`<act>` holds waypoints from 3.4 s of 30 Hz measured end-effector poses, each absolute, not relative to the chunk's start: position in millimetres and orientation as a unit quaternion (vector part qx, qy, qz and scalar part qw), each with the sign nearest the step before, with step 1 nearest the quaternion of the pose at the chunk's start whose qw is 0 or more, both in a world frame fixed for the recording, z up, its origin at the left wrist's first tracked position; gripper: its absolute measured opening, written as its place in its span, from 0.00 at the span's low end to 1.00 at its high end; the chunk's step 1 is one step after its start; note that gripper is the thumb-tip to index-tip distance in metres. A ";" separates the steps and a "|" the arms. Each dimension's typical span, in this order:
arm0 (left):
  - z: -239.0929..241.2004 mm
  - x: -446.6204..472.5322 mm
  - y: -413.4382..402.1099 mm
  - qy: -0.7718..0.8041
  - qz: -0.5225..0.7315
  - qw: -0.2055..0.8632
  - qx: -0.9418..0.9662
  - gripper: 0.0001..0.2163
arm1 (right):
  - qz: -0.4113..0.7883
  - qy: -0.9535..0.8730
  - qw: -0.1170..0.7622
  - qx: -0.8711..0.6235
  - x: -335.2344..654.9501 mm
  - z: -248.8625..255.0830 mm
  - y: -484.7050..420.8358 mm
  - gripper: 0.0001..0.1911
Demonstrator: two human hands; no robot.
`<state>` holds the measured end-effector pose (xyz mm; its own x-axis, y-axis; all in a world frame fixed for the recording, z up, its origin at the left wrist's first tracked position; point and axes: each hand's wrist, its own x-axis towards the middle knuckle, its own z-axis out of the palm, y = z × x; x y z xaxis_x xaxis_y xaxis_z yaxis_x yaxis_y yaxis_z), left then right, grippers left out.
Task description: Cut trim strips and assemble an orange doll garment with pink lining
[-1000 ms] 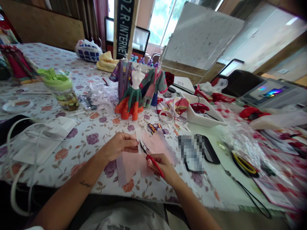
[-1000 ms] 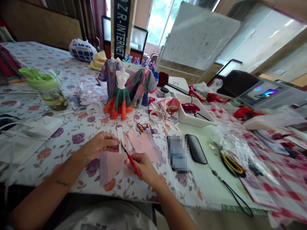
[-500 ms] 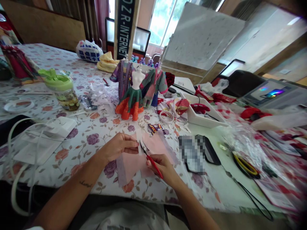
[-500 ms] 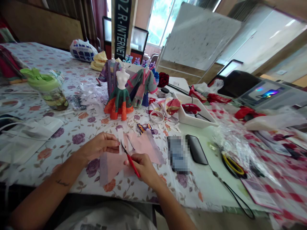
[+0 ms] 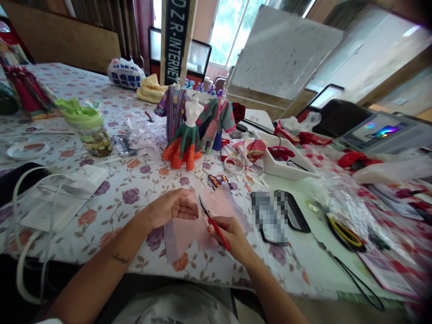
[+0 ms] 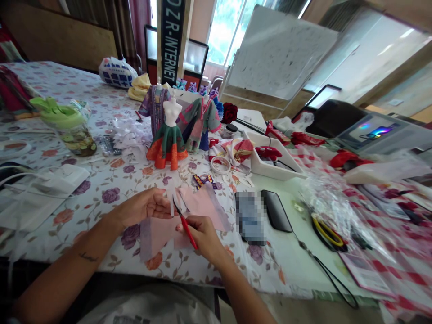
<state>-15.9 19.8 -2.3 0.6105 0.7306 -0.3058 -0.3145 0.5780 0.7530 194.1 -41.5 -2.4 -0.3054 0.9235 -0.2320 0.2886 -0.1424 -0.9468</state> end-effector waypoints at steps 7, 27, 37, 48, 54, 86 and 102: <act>0.7 -13.4 21.8 0.305 0.410 0.772 0.379 0.10 | 0.563 -0.594 0.271 -0.507 193.7 -5.7 -42.3 0.29; 12.4 -17.0 19.3 0.378 0.383 0.738 0.407 0.09 | 0.553 -0.604 0.242 -0.520 189.5 -3.5 -43.6 0.25; 7.3 -18.7 19.5 0.390 0.390 0.696 0.459 0.09 | 0.558 -0.597 0.243 -0.523 189.8 -4.0 -43.6 0.28; 10.3 -19.8 20.5 0.395 0.384 0.719 0.424 0.10 | 0.566 -0.610 0.225 -0.508 191.7 -4.2 -43.1 0.28; 7.4 -19.4 20.3 0.373 0.360 0.745 0.420 0.08 | 0.559 -0.611 0.230 -0.512 189.9 0.1 -43.0 0.28; 0.2 -17.7 20.5 0.351 0.356 0.755 0.425 0.06 | 0.563 -0.595 0.259 -0.513 184.5 0.8 -44.2 0.29; -0.4 -17.3 19.6 0.348 0.351 0.758 0.425 0.06 | 0.557 -0.584 0.277 -0.522 186.9 -7.1 -48.0 0.29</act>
<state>-17.3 19.6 -0.4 0.5113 0.8284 -0.2288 -0.2376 0.3921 0.8887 186.9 -48.0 -7.1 -0.3021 0.9176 -0.2582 0.3004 -0.1654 -0.9394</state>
